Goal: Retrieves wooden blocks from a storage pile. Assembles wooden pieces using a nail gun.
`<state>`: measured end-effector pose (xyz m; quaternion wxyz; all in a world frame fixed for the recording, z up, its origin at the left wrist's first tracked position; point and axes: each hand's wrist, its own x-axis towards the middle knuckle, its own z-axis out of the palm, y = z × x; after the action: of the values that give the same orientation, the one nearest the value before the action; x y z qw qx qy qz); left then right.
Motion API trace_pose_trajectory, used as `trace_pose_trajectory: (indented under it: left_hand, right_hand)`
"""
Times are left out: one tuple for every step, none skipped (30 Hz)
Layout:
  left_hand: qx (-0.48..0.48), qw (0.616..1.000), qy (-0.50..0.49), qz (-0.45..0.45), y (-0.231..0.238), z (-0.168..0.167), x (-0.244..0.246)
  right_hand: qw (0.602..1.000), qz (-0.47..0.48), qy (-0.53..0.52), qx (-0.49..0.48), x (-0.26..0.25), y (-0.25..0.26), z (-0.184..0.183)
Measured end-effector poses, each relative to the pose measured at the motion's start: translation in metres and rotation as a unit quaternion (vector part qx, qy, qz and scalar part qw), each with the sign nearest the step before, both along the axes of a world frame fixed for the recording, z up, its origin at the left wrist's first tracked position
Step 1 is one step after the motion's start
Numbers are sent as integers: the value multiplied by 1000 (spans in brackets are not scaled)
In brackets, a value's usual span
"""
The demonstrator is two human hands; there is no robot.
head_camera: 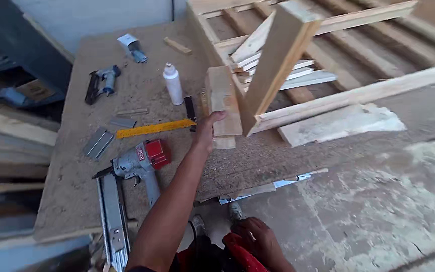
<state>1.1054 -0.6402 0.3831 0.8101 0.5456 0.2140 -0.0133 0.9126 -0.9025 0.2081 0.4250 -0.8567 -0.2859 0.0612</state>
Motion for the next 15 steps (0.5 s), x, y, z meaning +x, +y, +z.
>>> trace_pose_trajectory:
  left_hand:
    - [7,1000,3,4,0,2,-3]
    - [19,1000,8,8,0,6,-8]
    - [36,999,13,13,0,11,-13]
    - [51,998,12,20,1,18,-20]
    - [63,998,7,30,3,25,-28]
    - [73,996,-2,42,6,32,-40]
    - [83,995,-9,56,10,39,-55]
    - [92,993,-18,71,14,47,-73]
    - [100,991,-26,83,18,54,-94]
    - [108,989,-36,93,22,60,-115]
    - [113,988,-41,102,27,63,-135]
    - [119,986,-40,113,32,63,-155]
    - [125,984,-36,119,39,60,-171]
    - [134,983,-29,123,46,54,-183]
    - [137,983,-20,121,53,47,-192]
  right_hand:
    - [996,66,-65,8,23,13,6]
    - [986,124,-111,18,45,29,14]
    - [974,180,-139,20,67,49,23]
    - [960,231,-158,12,89,71,33]
    - [946,274,-172,-5,109,95,43]
    - [933,310,-183,-21,126,117,53]
    - [920,340,-191,-32,140,135,63]
    - [911,363,-192,-40,149,147,73]
    - [905,389,-168,-48,158,152,87]
    - [895,425,-129,-54,169,152,105]
    - [875,461,-134,-54,182,154,112]
    - [859,478,-180,-34,194,157,107]
    - [848,480,-224,-13,207,161,99]
    - [847,465,-258,0,222,165,91]
    - [857,440,-268,-3,239,167,90]
